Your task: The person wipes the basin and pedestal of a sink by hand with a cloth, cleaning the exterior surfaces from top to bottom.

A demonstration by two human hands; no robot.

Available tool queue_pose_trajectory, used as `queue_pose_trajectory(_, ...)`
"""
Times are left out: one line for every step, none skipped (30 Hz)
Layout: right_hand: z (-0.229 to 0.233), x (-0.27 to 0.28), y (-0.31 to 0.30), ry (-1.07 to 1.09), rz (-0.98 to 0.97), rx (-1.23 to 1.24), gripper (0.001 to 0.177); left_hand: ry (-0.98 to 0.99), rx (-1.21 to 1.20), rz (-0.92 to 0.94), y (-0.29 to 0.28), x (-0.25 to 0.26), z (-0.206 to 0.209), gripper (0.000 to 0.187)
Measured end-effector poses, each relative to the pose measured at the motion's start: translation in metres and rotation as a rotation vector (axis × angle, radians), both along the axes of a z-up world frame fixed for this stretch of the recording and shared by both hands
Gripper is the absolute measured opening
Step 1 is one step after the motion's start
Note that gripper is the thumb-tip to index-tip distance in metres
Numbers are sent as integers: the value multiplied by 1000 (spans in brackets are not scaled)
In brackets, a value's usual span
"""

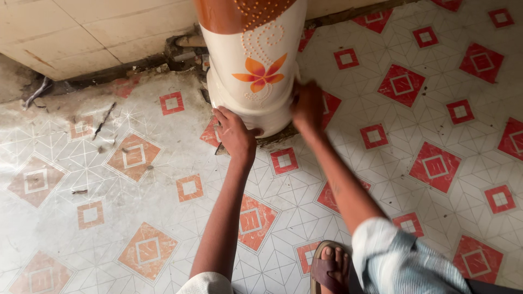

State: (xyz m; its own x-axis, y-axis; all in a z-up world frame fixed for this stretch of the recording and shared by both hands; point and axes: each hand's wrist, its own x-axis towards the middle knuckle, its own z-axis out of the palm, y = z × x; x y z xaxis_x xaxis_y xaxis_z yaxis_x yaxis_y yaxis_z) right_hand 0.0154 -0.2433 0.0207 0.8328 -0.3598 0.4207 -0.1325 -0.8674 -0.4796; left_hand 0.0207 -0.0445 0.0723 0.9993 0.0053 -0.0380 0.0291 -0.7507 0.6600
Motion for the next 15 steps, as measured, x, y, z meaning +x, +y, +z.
queue_pose_trajectory(0, -15, 20, -9, -63, -2, 34, 7, -5, -4, 0, 0, -1, 126)
queue_pose_trajectory(2, -26, 40, -72, -75, 34, 32, 14, -12, 1, 0, 0, -3, 126)
queue_pose_trajectory(4, -36, 57, -135, -87, 70, 30, 26, -19, 12, 0, 0, -4, 127)
queue_pose_trajectory(7, -43, 72, -159, -80, 92, 30, 35, -23, 17, -1, 2, -5, 128)
queue_pose_trajectory(10, -49, 84, -183, -72, 114, 30, 44, -27, 23, -2, 2, -6, 128)
queue_pose_trajectory(12, -52, 89, -207, -65, 135, 30, 41, -22, 20, -2, 1, -6, 129)
queue_pose_trajectory(14, -52, 89, -190, -56, 123, 30, 37, -17, 17, -2, 1, -7, 129)
queue_pose_trajectory(13, -51, 88, -175, -49, 114, 30, 33, -10, 12, -1, 2, -7, 130)
queue_pose_trajectory(9, -49, 86, -159, -43, 104, 30, 34, 3, 16, -2, 2, -8, 130)
queue_pose_trajectory(3, -43, 78, -161, -69, 96, 28, 35, 16, 19, -2, 3, -8, 131)
queue_pose_trajectory(-4, -33, 64, -163, -96, 88, 25, 36, 29, 22, -3, 4, -10, 132)
queue_pose_trajectory(-12, -22, 49, -163, -114, 84, 23, 19, 22, 24, -2, 4, -11, 132)
queue_pose_trajectory(-18, -9, 27, -75, -96, 129, 21, 2, 15, 26, -3, 4, -13, 132)
queue_pose_trajectory(-23, 6, 1, 12, -82, 176, 20, -16, 10, 24, -3, 3, -14, 132)
queue_pose_trajectory(-28, 18, -23, -27, 20, 109, 23, 7, 6, 26, -3, 2, -14, 130)
